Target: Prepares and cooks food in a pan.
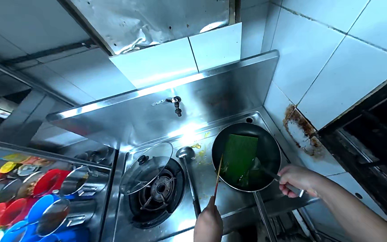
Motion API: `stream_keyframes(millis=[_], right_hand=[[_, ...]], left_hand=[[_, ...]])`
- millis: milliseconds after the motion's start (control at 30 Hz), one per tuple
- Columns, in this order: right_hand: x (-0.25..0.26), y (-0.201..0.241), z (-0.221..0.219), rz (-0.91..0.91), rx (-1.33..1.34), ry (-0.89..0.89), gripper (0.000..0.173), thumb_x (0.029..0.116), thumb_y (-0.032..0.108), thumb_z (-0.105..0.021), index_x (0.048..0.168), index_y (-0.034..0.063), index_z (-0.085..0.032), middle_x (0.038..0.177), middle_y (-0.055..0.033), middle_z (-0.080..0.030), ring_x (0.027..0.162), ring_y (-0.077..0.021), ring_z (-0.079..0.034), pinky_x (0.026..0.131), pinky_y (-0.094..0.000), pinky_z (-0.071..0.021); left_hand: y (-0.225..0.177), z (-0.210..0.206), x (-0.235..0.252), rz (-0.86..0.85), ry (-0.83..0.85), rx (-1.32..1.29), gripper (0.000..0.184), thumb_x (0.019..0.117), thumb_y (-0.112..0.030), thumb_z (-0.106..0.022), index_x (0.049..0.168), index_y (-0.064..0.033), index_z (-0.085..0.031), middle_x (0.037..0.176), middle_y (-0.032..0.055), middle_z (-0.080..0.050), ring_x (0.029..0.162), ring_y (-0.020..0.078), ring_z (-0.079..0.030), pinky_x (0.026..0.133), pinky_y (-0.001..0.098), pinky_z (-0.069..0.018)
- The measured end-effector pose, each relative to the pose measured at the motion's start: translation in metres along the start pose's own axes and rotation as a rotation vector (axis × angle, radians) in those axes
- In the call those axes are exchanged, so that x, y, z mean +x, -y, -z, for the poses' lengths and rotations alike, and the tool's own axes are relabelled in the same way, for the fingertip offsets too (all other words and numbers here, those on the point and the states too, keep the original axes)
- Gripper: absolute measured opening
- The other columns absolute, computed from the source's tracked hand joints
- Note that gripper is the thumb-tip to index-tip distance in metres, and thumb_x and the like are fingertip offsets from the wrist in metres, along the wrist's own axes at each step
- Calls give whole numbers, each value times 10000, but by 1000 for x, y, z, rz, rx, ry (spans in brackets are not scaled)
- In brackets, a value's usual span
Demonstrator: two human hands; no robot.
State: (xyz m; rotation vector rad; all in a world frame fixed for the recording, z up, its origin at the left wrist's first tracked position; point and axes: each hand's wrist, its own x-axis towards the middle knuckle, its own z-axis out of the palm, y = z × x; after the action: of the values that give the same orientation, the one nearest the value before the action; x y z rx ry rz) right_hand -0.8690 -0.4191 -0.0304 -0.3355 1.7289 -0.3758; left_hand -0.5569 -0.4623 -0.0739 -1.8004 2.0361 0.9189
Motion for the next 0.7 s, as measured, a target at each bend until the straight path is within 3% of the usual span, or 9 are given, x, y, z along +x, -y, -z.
stream_keyframes(millis=[133, 267, 367, 567, 700], right_hand=[[-2, 9, -7, -26, -107, -100, 286, 1037, 31, -477, 1320, -5, -486, 830, -83, -662, 651, -133, -684, 623, -277, -587], [-10, 17, -15, -59, -369, -122, 242, 1060, 117, -450, 1253, -3, -533, 852, -74, -678, 662, -114, -689, 650, -265, -582], [-6, 26, -12, -48, -429, -62, 216, 1054, 87, -461, 1226, -10, -550, 845, -71, -696, 643, -104, -675, 616, -249, -556], [23, 19, -2, 48, -217, 46, 162, 1019, 34, -513, 1156, 2, -594, 780, -55, -689, 581, -98, -633, 526, -225, -504], [41, -14, -9, 94, 35, 113, 252, 1009, 71, -561, 1255, 33, -596, 837, -66, -706, 658, -137, -668, 582, -263, -543]], left_hand=[[-1, -1, -3, -23, -8, 6, 475, 1080, -205, -390, 1543, -156, -489, 1155, 176, -739, 1053, 361, -723, 930, 558, -559], [-2, -1, -4, 2, 28, 32, 479, 1087, -215, -380, 1555, -181, -473, 1171, 165, -737, 1077, 344, -719, 948, 541, -557], [0, -3, -5, -11, 34, 28, 473, 1089, -208, -383, 1550, -175, -480, 1158, 165, -740, 1061, 346, -723, 937, 544, -560], [1, -1, -4, -21, 14, -5, 475, 1081, -204, -393, 1545, -167, -490, 1141, 165, -745, 1043, 348, -728, 929, 542, -563], [4, 2, 0, -39, 13, -18, 476, 1077, -207, -400, 1541, -161, -496, 1122, 168, -746, 1022, 345, -730, 919, 543, -566]])
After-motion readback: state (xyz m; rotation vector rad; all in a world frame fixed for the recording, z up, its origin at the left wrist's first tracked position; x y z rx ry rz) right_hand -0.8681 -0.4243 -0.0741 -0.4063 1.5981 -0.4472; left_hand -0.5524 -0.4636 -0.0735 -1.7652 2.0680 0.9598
